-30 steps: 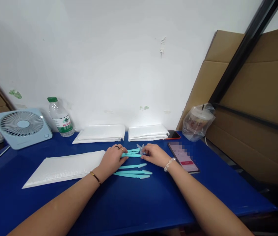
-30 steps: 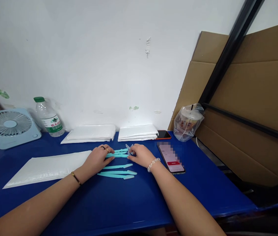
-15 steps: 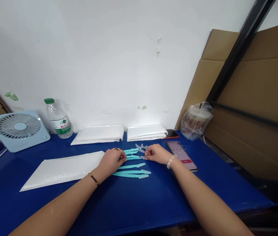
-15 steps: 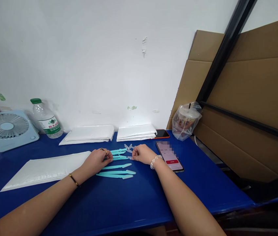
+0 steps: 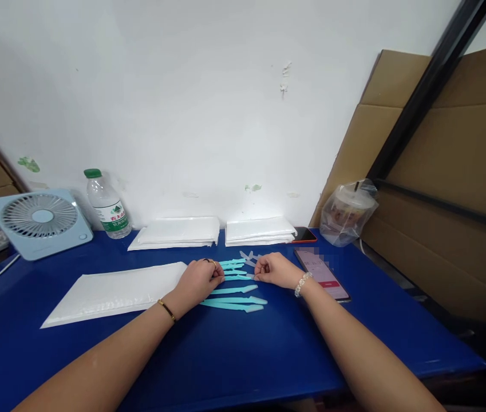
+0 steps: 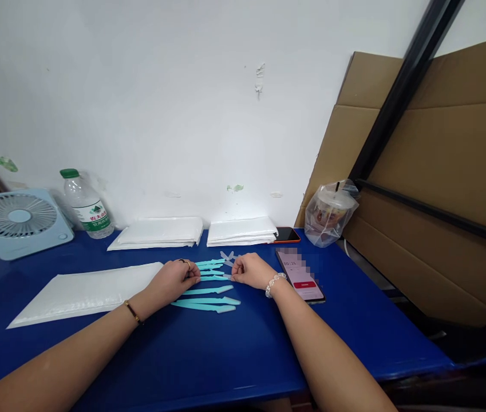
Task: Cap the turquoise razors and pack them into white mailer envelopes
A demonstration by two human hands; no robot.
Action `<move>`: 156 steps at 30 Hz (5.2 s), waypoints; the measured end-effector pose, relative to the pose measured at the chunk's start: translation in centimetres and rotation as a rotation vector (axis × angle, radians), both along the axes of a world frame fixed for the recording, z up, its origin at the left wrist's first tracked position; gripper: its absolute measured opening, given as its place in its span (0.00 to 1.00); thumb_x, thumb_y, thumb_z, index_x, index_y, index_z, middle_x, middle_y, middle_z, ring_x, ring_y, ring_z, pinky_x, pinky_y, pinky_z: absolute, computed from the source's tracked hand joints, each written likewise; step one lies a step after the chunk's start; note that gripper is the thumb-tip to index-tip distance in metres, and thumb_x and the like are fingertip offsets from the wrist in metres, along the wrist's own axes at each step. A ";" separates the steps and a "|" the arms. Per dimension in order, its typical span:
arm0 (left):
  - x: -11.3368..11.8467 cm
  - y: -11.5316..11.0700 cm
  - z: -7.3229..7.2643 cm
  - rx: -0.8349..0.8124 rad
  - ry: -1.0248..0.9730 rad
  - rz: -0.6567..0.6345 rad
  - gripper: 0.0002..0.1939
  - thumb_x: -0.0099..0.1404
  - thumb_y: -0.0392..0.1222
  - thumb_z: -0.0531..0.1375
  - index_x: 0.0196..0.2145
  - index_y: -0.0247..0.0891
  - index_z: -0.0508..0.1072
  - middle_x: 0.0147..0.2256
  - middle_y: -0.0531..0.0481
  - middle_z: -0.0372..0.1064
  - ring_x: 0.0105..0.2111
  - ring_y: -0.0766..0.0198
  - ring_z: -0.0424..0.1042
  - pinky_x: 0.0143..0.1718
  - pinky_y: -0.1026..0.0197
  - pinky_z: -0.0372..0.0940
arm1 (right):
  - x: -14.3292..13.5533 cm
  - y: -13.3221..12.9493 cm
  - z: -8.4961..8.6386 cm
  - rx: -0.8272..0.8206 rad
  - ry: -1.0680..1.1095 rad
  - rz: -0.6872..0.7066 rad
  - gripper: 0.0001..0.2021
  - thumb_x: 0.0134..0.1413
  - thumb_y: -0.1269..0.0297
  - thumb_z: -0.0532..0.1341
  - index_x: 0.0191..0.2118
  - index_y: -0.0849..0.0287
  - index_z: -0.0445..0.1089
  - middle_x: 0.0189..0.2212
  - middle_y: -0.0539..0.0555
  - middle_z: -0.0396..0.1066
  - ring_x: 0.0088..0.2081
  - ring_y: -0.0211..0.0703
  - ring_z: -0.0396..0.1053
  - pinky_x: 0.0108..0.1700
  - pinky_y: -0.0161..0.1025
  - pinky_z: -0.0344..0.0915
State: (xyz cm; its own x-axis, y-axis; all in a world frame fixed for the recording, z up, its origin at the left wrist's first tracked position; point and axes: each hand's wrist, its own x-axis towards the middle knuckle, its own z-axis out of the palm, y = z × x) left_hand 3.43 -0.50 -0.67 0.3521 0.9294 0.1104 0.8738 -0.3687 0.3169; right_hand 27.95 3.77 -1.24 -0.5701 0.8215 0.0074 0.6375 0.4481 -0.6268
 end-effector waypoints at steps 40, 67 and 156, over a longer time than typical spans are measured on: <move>0.5 -0.5 -0.3 0.019 -0.058 -0.078 0.07 0.60 0.45 0.56 0.33 0.41 0.72 0.33 0.52 0.71 0.35 0.62 0.68 0.34 0.63 0.57 | -0.8 -0.3 -0.2 0.205 0.043 0.024 0.06 0.49 0.63 0.61 0.31 0.59 0.72 0.26 0.50 0.69 0.26 0.35 0.65 0.28 0.31 0.59; 0.0 0.2 -0.8 0.078 0.016 0.000 0.07 0.61 0.43 0.55 0.29 0.41 0.71 0.32 0.51 0.71 0.35 0.60 0.68 0.32 0.60 0.54 | 0.4 0.6 0.0 0.248 -0.024 0.026 0.04 0.46 0.72 0.59 0.27 0.61 0.71 0.28 0.51 0.67 0.27 0.35 0.63 0.31 0.30 0.58; -1.0 0.6 -0.3 0.052 -0.221 0.003 0.14 0.67 0.47 0.44 0.31 0.41 0.64 0.24 0.54 0.62 0.26 0.64 0.63 0.27 0.64 0.51 | -0.7 0.5 0.0 -0.349 0.908 -0.073 0.14 0.46 0.64 0.63 0.42 0.59 0.68 0.27 0.50 0.69 0.31 0.39 0.70 0.32 0.34 0.61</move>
State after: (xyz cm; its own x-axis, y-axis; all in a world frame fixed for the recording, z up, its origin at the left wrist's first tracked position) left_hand 2.39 0.10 -0.93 0.3109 0.9215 0.2327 0.7863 -0.3869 0.4817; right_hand 27.22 4.25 -1.27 -0.4152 0.8940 0.1687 -0.1348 0.1229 -0.9832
